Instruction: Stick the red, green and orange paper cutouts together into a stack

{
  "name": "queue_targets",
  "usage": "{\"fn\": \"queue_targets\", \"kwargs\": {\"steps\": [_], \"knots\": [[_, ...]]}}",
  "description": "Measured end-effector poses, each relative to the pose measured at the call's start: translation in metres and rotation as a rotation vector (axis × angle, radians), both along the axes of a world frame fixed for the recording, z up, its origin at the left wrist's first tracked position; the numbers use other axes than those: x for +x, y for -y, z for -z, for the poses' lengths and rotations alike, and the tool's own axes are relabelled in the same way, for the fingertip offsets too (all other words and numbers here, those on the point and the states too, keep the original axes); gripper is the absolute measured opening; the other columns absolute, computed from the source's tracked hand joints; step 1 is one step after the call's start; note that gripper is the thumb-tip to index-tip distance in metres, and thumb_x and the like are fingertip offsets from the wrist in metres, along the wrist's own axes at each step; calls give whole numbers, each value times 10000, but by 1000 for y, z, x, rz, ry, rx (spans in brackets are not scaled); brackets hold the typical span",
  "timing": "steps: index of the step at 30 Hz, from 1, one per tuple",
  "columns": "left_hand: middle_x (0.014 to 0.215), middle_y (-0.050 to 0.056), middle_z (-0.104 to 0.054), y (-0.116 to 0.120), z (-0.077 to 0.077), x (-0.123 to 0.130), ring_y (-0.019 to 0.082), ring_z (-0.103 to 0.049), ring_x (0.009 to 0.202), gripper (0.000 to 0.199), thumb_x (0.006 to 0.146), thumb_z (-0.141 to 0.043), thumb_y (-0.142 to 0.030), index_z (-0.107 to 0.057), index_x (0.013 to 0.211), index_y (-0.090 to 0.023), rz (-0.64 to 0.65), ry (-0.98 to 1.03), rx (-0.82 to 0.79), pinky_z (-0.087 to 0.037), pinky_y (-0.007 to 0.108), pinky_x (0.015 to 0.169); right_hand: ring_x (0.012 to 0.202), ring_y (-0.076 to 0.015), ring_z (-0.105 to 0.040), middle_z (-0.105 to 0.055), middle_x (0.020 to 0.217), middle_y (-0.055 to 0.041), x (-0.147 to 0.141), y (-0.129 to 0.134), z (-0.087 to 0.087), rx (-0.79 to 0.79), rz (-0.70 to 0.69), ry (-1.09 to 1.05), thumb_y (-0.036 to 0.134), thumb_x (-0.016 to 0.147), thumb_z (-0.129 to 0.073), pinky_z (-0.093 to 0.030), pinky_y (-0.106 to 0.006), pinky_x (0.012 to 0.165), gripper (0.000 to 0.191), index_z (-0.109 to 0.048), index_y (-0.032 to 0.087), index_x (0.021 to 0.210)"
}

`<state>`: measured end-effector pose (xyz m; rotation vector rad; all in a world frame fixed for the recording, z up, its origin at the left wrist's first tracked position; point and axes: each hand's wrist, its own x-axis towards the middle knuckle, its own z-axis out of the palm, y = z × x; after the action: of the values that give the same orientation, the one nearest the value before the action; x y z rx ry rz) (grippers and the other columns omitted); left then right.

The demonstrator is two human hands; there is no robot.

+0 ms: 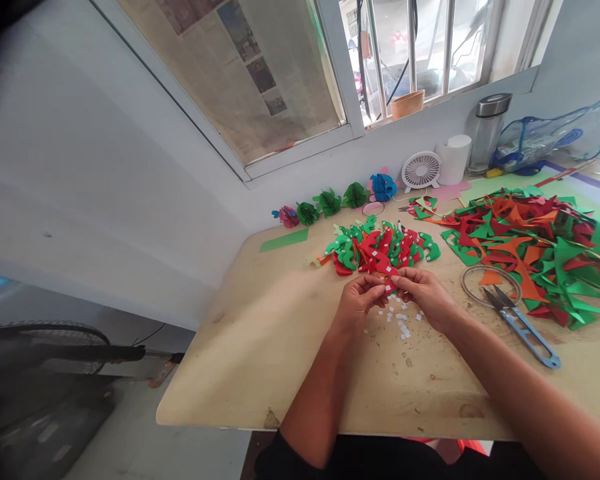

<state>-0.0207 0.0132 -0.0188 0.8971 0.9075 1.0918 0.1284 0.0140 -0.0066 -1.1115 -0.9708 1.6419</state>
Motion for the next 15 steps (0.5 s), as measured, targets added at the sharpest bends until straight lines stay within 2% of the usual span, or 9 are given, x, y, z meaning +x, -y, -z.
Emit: {"fn": "queue_targets", "kwargs": {"steps": [7,15], "knots": [[558,-4,-599,0,-2,0,96,-544,500,236,587,-732,-297,-624,716,-132,-32,-30,20,-429,237,527,527,-78,-480,-581,601,24,0,0,0,-45,-26,-109,374,630,-757,-378,-217,519,249,-613,178,681],[593,-5,-614,1,-2,1,95,-545,505,258,582,-743,-304,-615,731,-137,8,61,23,-434,240,535,545,-64,-536,-604,624,37,2,-2,9,-147,-47,-313,273,619,-784,-433,-188,550,206,-641,192,743]]}}
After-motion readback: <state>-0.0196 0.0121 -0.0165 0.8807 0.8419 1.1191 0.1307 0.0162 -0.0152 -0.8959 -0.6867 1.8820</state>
